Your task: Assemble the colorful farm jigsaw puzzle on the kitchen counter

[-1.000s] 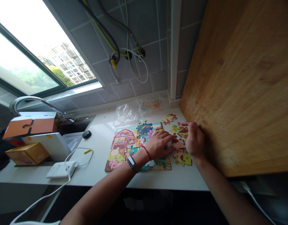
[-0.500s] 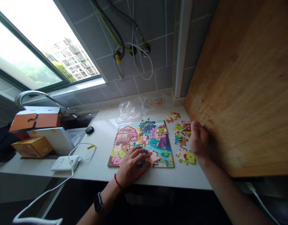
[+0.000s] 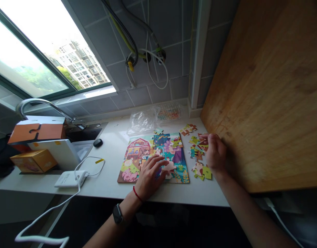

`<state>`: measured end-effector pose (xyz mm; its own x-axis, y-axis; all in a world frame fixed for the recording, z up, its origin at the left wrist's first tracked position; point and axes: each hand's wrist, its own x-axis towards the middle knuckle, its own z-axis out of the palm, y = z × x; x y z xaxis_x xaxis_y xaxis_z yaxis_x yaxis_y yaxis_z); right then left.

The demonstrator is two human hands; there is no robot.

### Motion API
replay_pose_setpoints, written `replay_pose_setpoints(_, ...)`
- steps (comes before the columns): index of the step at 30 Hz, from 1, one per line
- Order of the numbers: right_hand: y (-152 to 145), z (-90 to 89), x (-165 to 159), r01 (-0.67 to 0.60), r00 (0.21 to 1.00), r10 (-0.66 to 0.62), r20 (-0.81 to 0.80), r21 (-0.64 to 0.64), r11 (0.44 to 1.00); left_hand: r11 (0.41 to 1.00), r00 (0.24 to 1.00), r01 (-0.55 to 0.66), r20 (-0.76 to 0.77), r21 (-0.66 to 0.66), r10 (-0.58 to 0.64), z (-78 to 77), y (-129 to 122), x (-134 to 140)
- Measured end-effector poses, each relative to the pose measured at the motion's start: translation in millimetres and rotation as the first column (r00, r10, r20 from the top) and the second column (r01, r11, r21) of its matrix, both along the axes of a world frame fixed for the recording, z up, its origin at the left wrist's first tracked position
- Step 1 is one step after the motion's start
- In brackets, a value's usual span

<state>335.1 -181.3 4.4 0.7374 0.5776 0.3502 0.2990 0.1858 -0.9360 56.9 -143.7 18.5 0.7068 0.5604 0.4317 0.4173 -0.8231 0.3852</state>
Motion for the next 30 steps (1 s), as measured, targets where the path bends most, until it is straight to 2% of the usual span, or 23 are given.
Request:
replay_pose_setpoints(3, 1, -1.4, 2, 0.048, 0.999, -0.048, -0.016, 0.02, 0.999, 0.992, 0.992, 0.125, -0.005, -0.033, -0.126, 9.4, -4, 26)
replay_pose_setpoints(6, 1, -0.5, 2, 0.058, 0.995, -0.058, -0.079, 0.008, 0.998, 0.957, 0.947, 0.272, -0.148, -0.099, -0.284, 13.6, -10, 62)
replay_pose_setpoints(9, -1, 3.4, -1, 0.083, 0.985, -0.081, -0.151, 0.011, 0.996, 0.937, 0.915, 0.333, -0.202, -0.109, -0.349, 7.3, -14, 97)
replay_pose_setpoints(12, -2, 6.9, -2, 0.121, 0.983, -0.115, -0.143, 0.034, 0.992, 0.927, 0.911, 0.347, -0.184, -0.144, -0.369, -2.4, -13, 116)
replay_pose_setpoints(18, -1, 7.0, -2, 0.135, 0.982, -0.129, -0.135, 0.032, 0.99, 0.917, 0.922, 0.354, -0.097, -0.185, -0.375, -4.9, -4, 117)
replay_pose_setpoints(23, 0, 6.8, -2, 0.122, 0.98, -0.117, -0.162, 0.021, 0.992, 0.907, 0.918, 0.362, -0.089, -0.215, -0.387, -1.1, -4, 116)
replay_pose_setpoints(30, 1, 4.8, -2, 0.12, 0.98, -0.107, -0.168, 0.072, 0.99, 0.906, 0.921, 0.349, -0.092, -0.239, -0.379, -1.6, -2, 113)
